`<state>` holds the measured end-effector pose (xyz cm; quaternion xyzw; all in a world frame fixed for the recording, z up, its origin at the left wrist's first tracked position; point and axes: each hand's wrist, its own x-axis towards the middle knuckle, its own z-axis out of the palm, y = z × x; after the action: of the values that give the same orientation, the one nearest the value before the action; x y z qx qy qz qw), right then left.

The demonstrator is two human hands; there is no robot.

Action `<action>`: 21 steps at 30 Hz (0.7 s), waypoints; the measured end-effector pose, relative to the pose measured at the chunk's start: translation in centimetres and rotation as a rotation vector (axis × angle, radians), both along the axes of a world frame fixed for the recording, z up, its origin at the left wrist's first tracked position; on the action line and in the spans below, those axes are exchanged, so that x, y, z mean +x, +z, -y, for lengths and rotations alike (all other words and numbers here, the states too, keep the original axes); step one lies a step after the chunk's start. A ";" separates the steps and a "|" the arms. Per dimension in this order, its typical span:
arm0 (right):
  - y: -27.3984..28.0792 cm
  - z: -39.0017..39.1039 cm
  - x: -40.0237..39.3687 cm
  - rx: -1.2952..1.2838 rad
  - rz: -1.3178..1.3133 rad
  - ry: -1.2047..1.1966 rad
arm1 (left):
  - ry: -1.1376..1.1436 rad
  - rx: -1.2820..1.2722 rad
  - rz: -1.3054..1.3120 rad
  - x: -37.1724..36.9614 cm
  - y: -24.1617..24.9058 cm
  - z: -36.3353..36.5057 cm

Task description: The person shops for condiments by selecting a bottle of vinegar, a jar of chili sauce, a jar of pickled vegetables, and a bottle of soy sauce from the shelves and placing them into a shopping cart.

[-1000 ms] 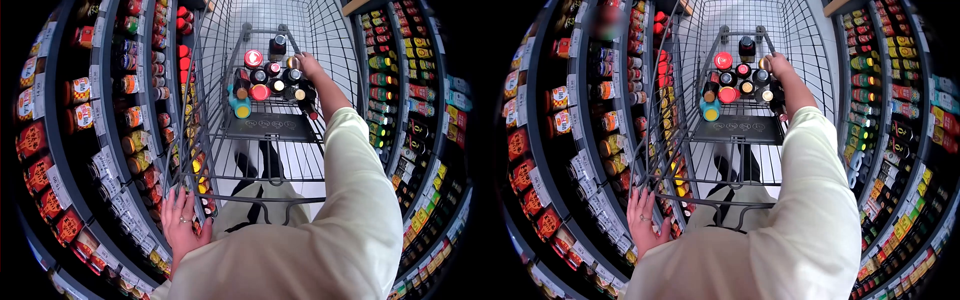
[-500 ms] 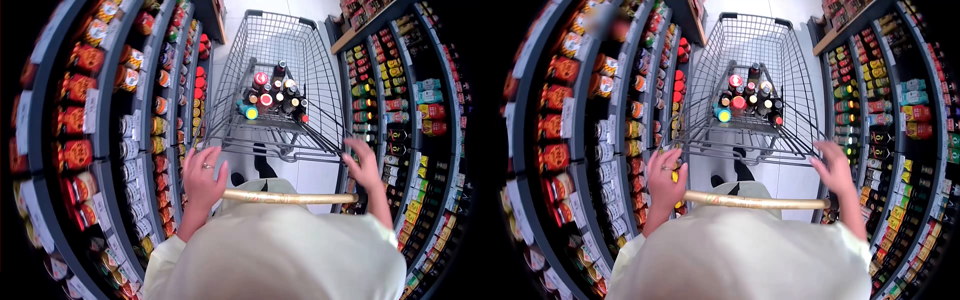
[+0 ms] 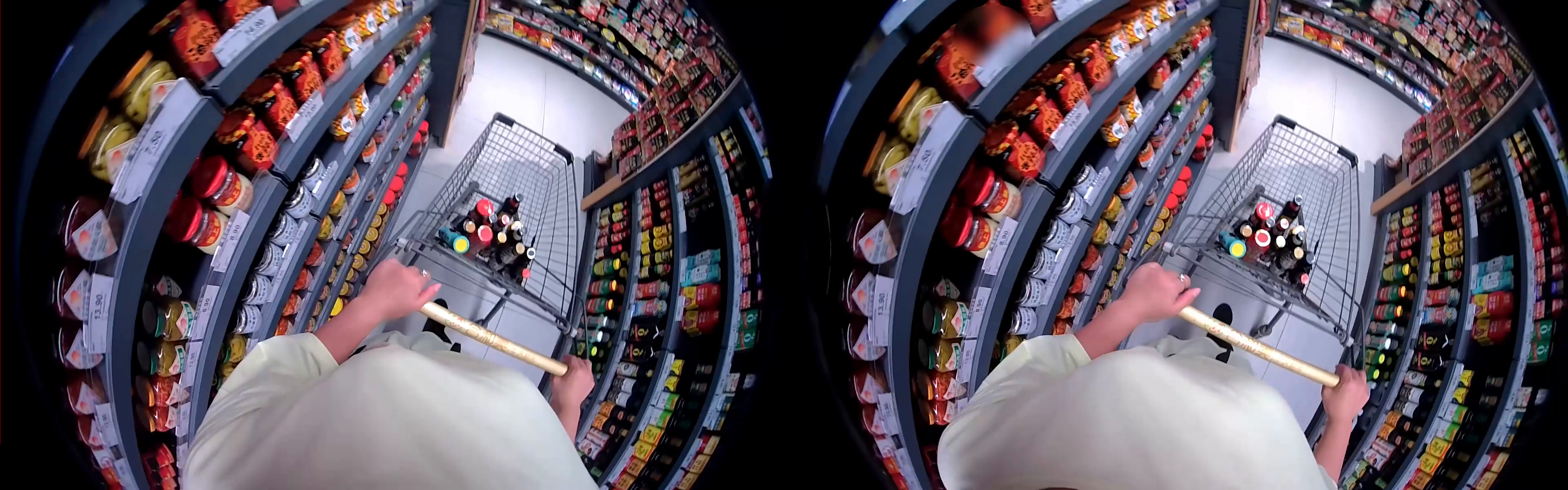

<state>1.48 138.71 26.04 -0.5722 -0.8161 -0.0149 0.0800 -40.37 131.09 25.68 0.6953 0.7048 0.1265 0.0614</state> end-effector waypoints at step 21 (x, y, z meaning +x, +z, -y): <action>-1.4 -1.8 2.0 -0.266 0.112 0.247 | 0.031 0.225 -0.075 -4.0 -1.9 4.0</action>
<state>3.51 140.47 24.63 -0.4715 -0.8781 0.0713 -0.0405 -44.33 127.13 23.75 0.6909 0.6988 0.1799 -0.0453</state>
